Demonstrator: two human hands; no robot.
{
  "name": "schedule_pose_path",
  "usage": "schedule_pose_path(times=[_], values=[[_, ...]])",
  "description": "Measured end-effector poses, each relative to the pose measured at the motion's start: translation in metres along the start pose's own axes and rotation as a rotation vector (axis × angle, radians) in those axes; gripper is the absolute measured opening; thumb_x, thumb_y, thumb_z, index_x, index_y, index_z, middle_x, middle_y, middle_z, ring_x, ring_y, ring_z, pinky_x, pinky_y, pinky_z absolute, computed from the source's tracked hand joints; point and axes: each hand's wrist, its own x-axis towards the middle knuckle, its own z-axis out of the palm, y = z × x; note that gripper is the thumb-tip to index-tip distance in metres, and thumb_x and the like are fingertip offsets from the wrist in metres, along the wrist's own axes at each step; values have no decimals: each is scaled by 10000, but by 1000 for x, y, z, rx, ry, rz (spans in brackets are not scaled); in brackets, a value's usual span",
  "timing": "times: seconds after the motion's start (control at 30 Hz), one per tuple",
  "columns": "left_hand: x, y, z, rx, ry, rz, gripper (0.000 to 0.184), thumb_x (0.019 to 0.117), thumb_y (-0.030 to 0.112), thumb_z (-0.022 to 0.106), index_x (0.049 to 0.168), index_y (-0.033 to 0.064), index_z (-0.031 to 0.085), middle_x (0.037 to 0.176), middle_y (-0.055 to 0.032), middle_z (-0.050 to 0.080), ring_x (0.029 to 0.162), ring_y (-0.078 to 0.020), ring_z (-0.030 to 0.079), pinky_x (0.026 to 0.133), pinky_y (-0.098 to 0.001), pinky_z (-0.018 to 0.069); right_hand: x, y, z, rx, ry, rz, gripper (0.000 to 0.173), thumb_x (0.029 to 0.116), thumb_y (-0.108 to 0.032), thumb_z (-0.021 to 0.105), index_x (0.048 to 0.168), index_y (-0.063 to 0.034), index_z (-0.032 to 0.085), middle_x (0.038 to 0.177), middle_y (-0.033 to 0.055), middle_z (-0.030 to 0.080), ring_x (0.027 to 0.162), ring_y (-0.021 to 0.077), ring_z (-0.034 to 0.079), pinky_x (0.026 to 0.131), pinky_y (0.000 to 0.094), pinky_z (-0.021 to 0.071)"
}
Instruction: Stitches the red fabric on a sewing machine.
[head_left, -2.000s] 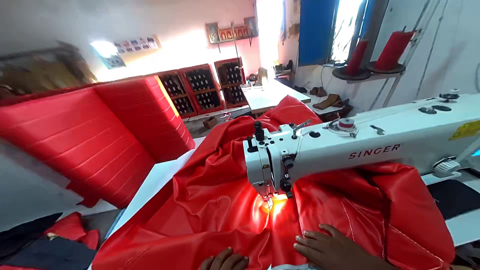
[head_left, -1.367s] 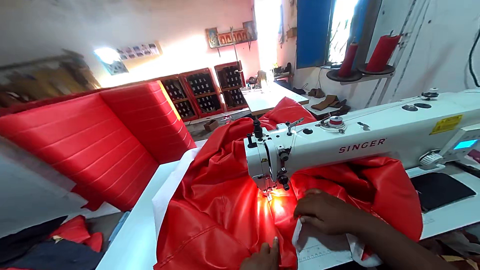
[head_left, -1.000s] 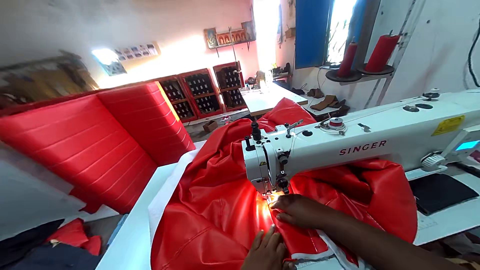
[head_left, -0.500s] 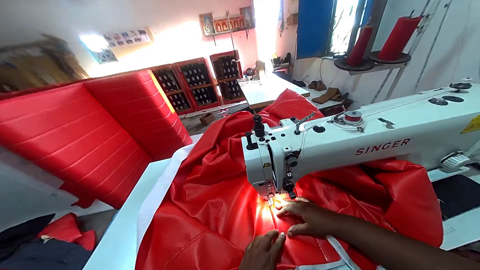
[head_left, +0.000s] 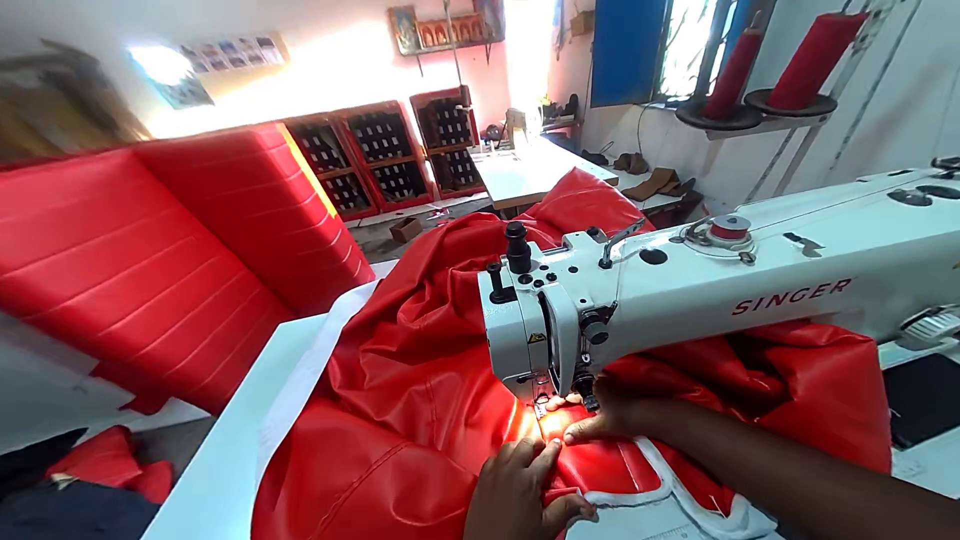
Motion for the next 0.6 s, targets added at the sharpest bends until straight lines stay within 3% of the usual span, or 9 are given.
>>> schedule_pose_path(times=[0.07, 0.13, 0.23, 0.3, 0.37, 0.47, 0.53, 0.57, 0.6], values=[[7, -6, 2, 2, 17, -7, 794, 892, 784, 423, 1281, 167, 735, 1224, -96, 720, 1110, -323, 680, 877, -532, 555, -2, -13, -12, -34, 13, 93, 521, 943, -412, 708, 1194, 44, 688, 1224, 213, 667, 1240, 313, 564, 1182, 440, 260], [12, -11, 4, 17, 35, -5, 770, 898, 782, 415, 1267, 192, 745, 1226, -83, 720, 1113, -311, 679, 872, -522, 559, -2, -18, -21, -81, 21, 162, 543, 923, -464, 716, 1031, 68, 689, 1075, 224, 667, 1092, 339, 603, 1009, 487, 417], [16, -14, 5, 21, 31, -15, 754, 906, 778, 399, 1266, 215, 748, 1216, -82, 719, 1122, -315, 671, 869, -518, 557, 1, -16, -24, -80, 24, 193, 546, 912, -481, 725, 944, 61, 672, 939, 204, 656, 928, 318, 622, 862, 503, 465], [14, -14, 5, 11, 26, -13, 752, 907, 782, 385, 1263, 229, 750, 1216, -74, 720, 1123, -313, 670, 882, -516, 552, 0, -20, -23, -112, 26, 183, 542, 926, -480, 706, 959, 60, 676, 961, 210, 663, 956, 326, 627, 885, 503, 462], [9, -17, 3, -31, 17, 15, 716, 903, 758, 413, 1245, 233, 760, 1194, -79, 725, 1096, -319, 669, 882, -528, 538, -6, -27, -20, -176, -13, 149, 495, 999, -428, 619, 1110, 49, 686, 1117, 235, 669, 1129, 370, 612, 1033, 531, 415], [5, -19, -3, -74, 3, 41, 703, 897, 761, 421, 1214, 243, 776, 1154, -80, 732, 1086, -324, 664, 879, -539, 524, -42, -40, -15, -289, -5, 62, 391, 1058, -265, 531, 1333, -4, 626, 1332, 220, 625, 1333, 385, 526, 1201, 590, 240], [5, -19, -3, -72, 18, 43, 693, 907, 760, 412, 1195, 251, 784, 1112, -78, 736, 1053, -312, 673, 852, -527, 535, -86, -37, -15, -346, 306, -39, 339, 1047, -307, 541, 1228, -79, 715, 1217, 113, 716, 1190, 294, 657, 1106, 592, 402], [7, -19, -1, -68, 32, 45, 689, 910, 754, 408, 1192, 250, 785, 1088, -80, 736, 1029, -308, 677, 832, -521, 538, -108, -26, -14, -417, 619, -116, 343, 1034, -353, 516, 1110, -115, 752, 1092, 52, 753, 1053, 225, 715, 964, 516, 539], [7, -20, 0, -61, 40, 44, 691, 913, 754, 403, 1194, 250, 783, 1072, -80, 733, 1012, -306, 678, 819, -517, 541, -129, -12, -18, -437, 895, -125, 391, 1051, -369, 468, 1041, -106, 756, 1020, 41, 752, 980, 188, 719, 885, 448, 577]])
